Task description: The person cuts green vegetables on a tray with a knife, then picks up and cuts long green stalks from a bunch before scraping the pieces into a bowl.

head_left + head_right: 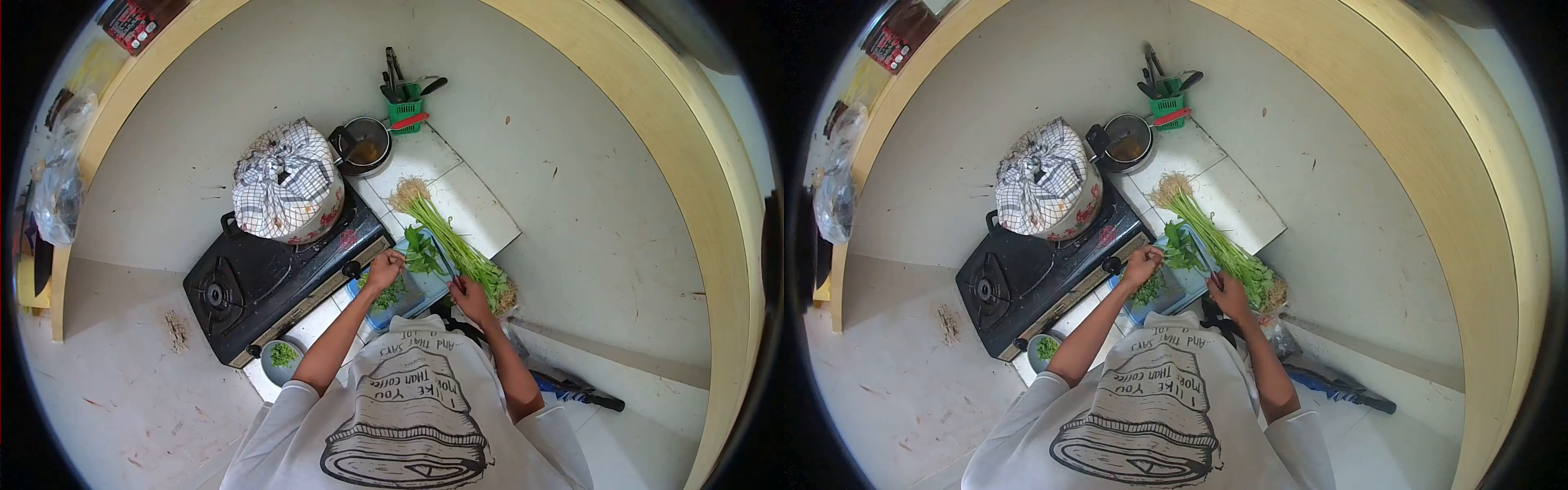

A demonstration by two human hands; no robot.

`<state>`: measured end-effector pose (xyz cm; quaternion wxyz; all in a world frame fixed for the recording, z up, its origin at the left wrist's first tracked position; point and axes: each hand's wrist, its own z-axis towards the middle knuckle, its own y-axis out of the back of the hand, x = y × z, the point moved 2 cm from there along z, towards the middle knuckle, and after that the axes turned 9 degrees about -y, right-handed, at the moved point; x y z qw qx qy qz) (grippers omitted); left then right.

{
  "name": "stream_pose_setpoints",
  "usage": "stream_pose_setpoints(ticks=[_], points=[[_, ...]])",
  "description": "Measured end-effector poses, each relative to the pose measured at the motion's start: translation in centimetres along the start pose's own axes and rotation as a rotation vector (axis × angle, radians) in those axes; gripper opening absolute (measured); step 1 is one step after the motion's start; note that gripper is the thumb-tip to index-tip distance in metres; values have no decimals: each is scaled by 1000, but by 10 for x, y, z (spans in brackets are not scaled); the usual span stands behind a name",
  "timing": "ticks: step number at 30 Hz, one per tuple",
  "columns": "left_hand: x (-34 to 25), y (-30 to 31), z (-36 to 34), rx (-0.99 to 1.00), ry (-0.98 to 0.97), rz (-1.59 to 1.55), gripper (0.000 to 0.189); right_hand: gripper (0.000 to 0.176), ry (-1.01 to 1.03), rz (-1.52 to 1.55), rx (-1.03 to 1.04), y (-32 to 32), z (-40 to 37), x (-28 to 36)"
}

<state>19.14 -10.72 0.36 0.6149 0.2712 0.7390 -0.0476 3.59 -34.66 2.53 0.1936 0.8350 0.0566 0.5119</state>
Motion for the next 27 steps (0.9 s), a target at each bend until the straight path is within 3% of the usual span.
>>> stream_pose_setpoints(ticks=[4,7,13,20,27], points=[[5,-1,-1,8,107,-180,13,29,49,-26,-23,-1,17,29],[-7,0,-7,-10,122,-193,13,26,203,-211,-93,-2,27,69],[-17,-2,-13,-40,68,-239,13,23,358,-20,4,-41,72,91],[-30,10,-28,-37,-75,17,17,21,380,-193,75,-54,77,90],[-37,13,-41,-147,-168,13,16,20,290,-273,77,-40,73,73]])
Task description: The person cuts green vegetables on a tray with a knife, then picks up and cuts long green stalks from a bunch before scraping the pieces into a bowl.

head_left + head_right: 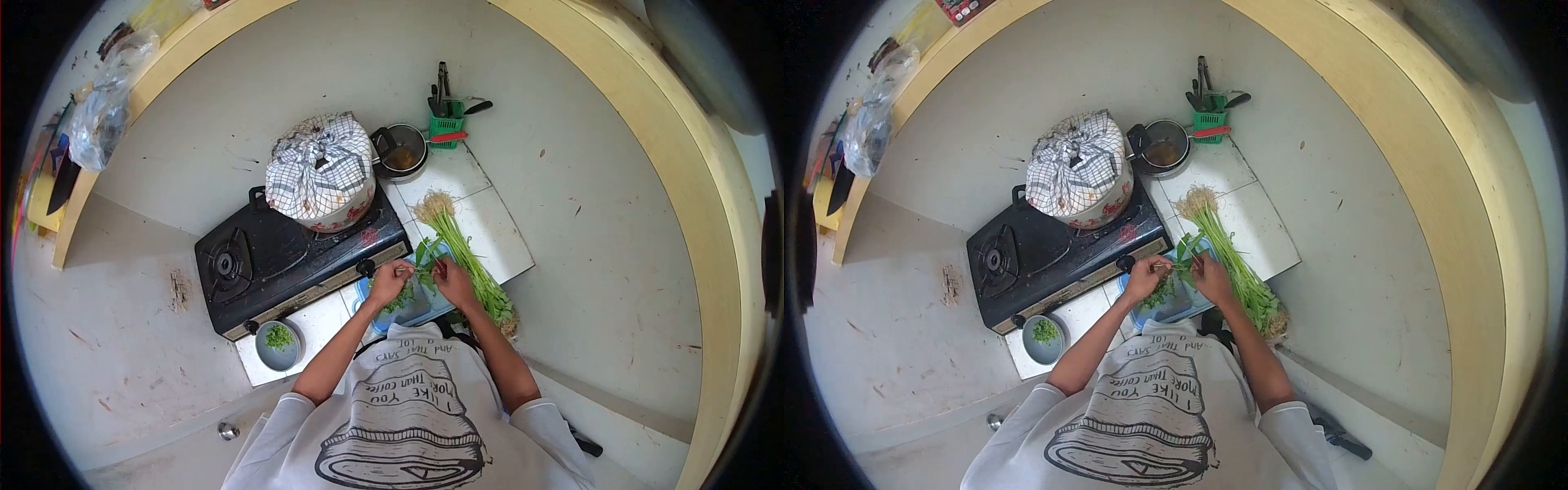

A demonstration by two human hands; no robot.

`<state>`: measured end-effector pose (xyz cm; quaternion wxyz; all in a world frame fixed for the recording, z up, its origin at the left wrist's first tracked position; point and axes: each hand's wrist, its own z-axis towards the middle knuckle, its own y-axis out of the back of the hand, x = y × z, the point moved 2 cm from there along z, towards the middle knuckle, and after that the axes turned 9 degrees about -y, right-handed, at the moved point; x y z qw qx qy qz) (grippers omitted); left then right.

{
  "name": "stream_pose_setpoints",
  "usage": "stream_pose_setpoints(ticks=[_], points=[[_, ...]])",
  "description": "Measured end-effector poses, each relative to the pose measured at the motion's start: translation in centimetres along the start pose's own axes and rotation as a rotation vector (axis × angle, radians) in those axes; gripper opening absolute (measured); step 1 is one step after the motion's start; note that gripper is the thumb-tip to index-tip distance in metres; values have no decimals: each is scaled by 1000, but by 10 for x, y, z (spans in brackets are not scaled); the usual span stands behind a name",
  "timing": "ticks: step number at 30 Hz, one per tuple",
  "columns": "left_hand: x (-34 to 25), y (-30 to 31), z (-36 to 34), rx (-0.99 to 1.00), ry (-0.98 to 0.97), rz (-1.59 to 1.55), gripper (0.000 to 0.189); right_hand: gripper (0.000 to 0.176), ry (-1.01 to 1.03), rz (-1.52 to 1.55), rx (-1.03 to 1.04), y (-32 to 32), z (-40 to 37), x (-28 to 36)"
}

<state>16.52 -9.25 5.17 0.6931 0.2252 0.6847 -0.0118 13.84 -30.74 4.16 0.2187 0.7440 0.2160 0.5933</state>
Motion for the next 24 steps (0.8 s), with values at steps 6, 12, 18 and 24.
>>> stream_pose_setpoints(ticks=[6,12,18,24], points=[[-41,8,-7,-33,-52,63,15,34,13,55,-69,35,-13,41],[-72,12,-5,-17,-158,164,15,40,305,67,-180,54,-18,91],[-79,8,-10,-50,-183,86,17,26,113,18,57,53,-25,91],[-81,4,-18,-174,-96,-330,34,17,119,228,-30,31,-38,81]])
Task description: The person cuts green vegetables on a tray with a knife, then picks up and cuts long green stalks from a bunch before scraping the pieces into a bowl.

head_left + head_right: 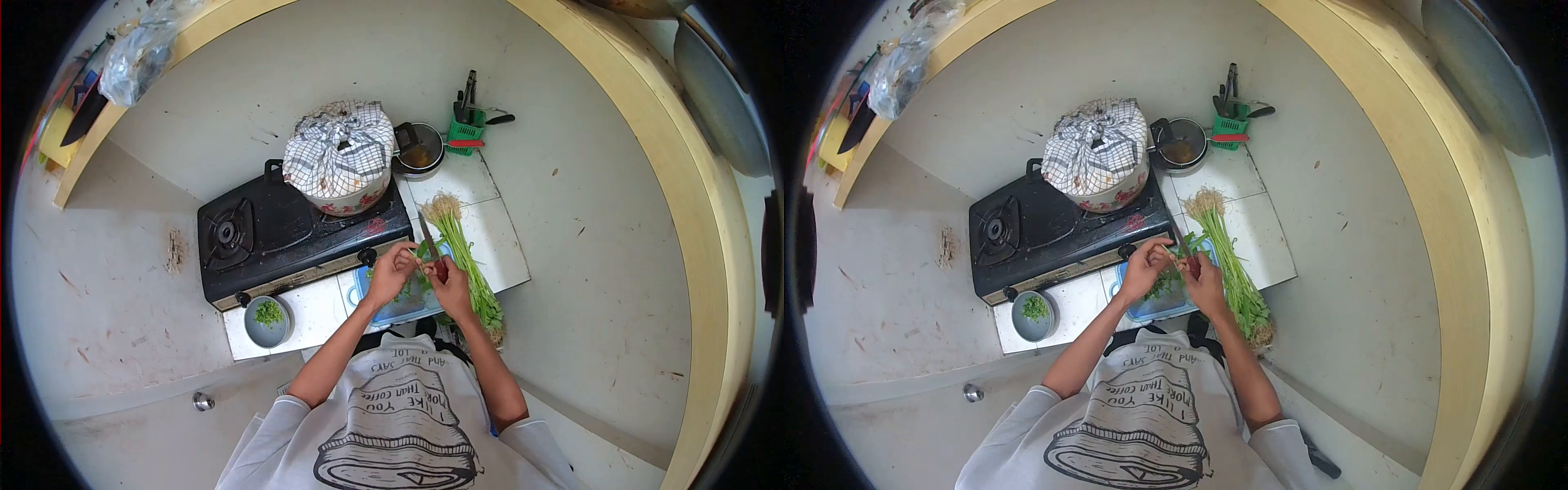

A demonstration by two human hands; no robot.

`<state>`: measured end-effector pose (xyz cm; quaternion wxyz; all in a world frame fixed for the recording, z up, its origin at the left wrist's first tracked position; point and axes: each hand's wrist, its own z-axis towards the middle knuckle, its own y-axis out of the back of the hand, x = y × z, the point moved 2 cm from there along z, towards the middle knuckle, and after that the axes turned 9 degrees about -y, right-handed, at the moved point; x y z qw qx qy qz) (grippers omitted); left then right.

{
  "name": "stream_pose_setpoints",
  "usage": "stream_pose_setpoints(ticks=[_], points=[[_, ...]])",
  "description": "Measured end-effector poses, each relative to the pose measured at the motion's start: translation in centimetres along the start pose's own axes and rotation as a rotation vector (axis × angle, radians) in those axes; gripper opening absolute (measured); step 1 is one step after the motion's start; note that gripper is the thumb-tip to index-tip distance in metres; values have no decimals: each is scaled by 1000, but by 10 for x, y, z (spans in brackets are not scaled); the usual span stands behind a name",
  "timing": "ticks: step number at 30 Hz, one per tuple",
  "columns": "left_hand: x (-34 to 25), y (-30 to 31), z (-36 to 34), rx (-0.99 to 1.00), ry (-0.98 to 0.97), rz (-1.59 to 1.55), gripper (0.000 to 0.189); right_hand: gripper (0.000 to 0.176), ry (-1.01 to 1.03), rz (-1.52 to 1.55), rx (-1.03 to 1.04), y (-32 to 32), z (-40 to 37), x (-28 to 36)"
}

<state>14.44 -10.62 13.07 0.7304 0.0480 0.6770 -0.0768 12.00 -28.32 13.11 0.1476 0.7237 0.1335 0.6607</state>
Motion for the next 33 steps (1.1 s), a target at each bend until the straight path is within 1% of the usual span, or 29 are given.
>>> stream_pose_setpoints(ticks=[2,5,7,10,14,17,19,22,25,28,31,32,33], points=[[7,1,-3,-93,-51,-128,37,18,-26,70,1,-5,-5,4],[6,7,-8,-207,-17,-170,39,18,-84,118,41,-8,-10,15],[8,10,-12,-231,6,-220,37,18,-112,103,75,-12,-12,17],[9,14,-20,-271,36,-233,33,22,-110,226,129,-27,-11,3],[3,19,-31,-349,37,-236,28,20,-104,336,179,-38,-12,4],[3,25,-40,-358,77,-219,31,23,-135,338,230,-44,-14,14],[8,26,-47,-380,108,-218,25,26,-147,309,261,-49,-13,14],[12,27,-58,-351,164,-240,21,26,-120,248,229,-55,-17,19],[12,32,-66,-303,154,-282,22,27,-213,141,294,-57,-19,22],[10,45,-75,-423,294,-310,20,25,-55,298,267,-70,-19,7],[-1,53,-79,-500,284,-462,21,23,-158,289,296,-70,-18,-4],[3,58,-81,-458,280,-441,21,24,-138,352,281,-73,-18,-3],[6,63,-84,-416,280,-420,22,24,-167,379,279,-74,-19,-1]])
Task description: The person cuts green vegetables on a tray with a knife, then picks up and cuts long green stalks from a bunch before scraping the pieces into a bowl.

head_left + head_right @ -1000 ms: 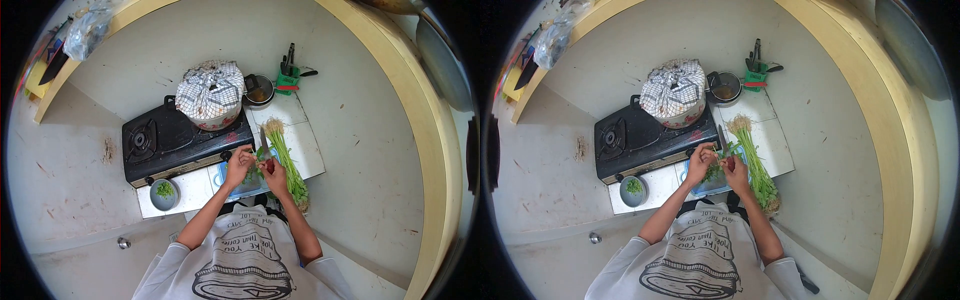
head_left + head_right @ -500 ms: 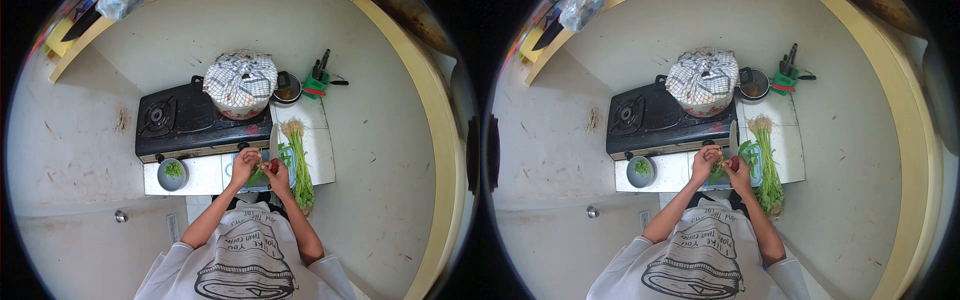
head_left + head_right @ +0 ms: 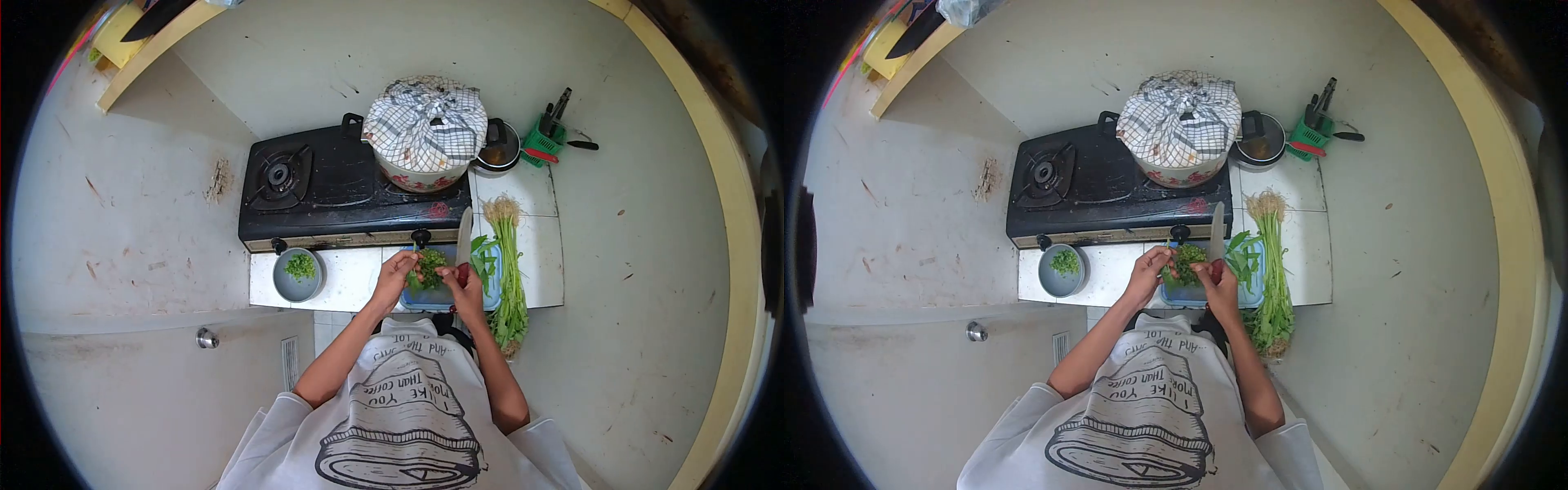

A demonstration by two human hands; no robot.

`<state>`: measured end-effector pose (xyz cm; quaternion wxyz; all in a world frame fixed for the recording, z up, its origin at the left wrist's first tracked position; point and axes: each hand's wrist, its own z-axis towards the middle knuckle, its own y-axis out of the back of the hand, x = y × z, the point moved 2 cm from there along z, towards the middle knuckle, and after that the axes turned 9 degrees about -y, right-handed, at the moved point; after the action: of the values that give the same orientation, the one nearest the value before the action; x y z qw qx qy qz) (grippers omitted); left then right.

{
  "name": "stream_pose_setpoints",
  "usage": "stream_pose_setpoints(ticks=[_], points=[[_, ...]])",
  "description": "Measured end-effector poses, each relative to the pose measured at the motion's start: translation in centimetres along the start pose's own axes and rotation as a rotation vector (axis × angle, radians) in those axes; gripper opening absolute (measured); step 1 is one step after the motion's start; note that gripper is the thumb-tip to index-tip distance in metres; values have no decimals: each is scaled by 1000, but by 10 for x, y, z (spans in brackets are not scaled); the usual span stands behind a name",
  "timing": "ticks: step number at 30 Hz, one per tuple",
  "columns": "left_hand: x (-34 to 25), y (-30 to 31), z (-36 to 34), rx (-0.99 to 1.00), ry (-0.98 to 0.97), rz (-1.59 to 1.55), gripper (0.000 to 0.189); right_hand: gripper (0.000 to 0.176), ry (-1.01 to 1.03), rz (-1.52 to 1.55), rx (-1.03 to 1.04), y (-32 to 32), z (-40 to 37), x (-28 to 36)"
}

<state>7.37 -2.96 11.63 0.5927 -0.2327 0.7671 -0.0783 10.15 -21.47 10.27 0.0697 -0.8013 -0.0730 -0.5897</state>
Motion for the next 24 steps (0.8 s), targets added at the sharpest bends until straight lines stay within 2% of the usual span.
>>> stream_pose_setpoints(ticks=[3,5,8,11,14,17,18,21,24], points=[[-4,18,-5,147,24,169,23,22,-67,63,0,-10,-3,3],[-10,25,-9,249,107,292,24,21,-29,33,24,-19,-4,3],[-31,22,-16,384,111,571,24,24,-24,-19,57,-31,-6,-2],[-13,37,-11,494,-60,633,22,30,-43,-40,26,-39,-9,-12],[-6,45,-13,505,-139,611,21,31,-21,-57,-29,-44,-15,-15],[-5,55,-19,487,81,554,18,28,-16,-71,-54,-47,-21,-25],[-2,59,-19,501,20,618,17,27,-20,-74,-57,-47,-24,-27],[15,79,-15,495,-128,768,15,29,-213,-230,-95,-38,-33,-31],[35,105,-11,426,-170,813,14,37,35,-635,-129,-14,-37,-66]])
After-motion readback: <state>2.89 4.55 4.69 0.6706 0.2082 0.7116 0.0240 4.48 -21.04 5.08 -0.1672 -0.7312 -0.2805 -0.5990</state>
